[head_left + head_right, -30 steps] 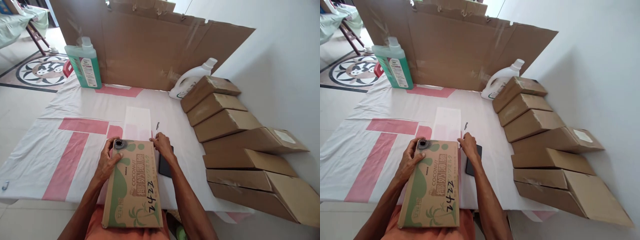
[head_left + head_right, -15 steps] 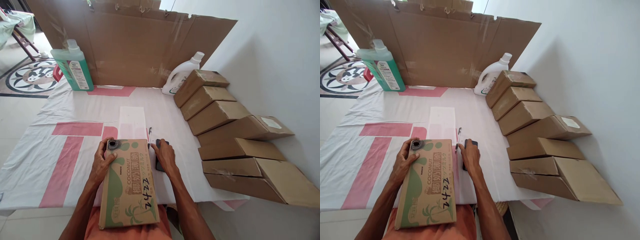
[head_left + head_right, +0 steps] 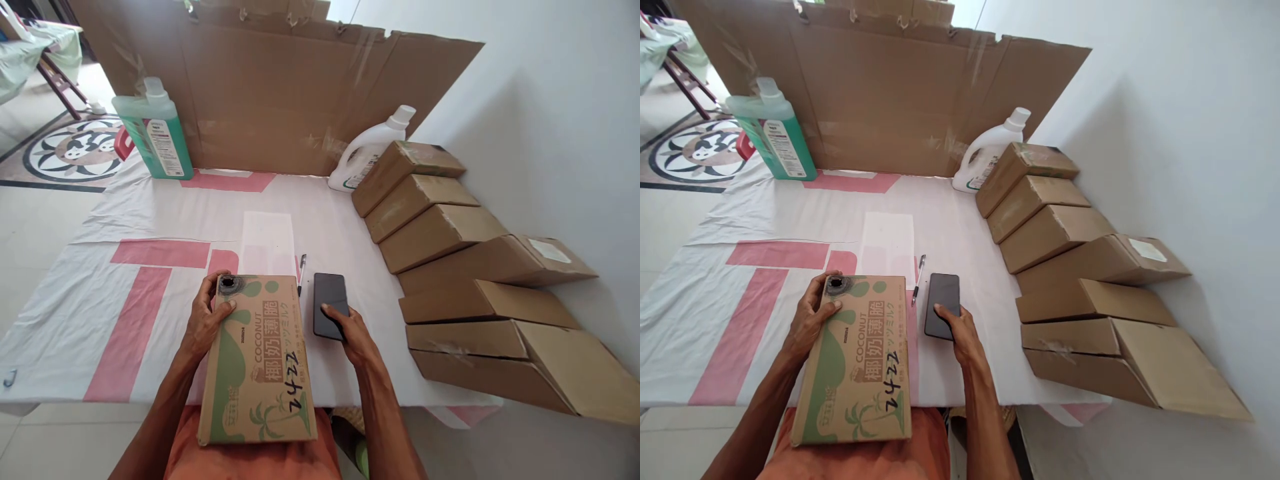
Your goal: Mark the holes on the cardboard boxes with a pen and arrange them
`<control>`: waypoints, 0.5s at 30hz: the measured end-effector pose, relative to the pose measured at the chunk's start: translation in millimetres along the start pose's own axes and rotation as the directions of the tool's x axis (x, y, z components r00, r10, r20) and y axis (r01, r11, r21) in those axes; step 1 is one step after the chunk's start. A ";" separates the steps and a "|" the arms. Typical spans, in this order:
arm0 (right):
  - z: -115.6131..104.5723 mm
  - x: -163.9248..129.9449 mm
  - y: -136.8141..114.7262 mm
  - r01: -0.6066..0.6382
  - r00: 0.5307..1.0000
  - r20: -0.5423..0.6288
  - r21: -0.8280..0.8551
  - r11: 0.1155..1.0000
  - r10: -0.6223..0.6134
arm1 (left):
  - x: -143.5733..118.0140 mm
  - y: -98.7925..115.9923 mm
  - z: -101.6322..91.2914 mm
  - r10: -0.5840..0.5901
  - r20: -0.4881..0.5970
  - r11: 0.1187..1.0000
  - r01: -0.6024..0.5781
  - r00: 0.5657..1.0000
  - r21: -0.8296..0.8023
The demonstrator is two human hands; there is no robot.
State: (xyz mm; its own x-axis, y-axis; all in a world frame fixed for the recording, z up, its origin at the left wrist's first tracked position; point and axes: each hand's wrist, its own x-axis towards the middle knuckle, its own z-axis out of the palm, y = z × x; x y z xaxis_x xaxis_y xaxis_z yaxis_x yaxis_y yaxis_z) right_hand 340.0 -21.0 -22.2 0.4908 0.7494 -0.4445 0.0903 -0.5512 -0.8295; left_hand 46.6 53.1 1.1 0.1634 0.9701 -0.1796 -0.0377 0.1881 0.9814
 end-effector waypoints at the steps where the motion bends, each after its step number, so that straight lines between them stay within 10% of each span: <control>1: -2.9 -6.0 -7.6 0.020 0.999 0.027 0.081 0.997 -0.022 | -0.5 0.5 0.4 0.002 -0.001 1.000 -0.002 1.000 -0.004; 7: -3.7 -56.6 -78.1 -0.017 0.916 0.300 0.690 0.723 -0.265 | -1.8 2.7 1.0 0.005 -0.001 1.000 -0.005 1.000 0.014; 15: 83.8 -84.5 -99.4 -0.540 0.554 0.804 0.544 0.643 -0.215 | -0.3 0.2 3.3 0.065 -0.078 0.996 -0.060 0.995 0.072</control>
State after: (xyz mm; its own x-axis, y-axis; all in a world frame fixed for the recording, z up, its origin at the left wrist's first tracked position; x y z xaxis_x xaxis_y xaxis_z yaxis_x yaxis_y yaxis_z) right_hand 216.9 1.2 69.4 -0.4442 0.8289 -0.3400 -0.6779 -0.5591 -0.4773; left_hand 49.7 52.3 1.6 0.0835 0.9893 -0.1201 0.0235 0.1185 0.9927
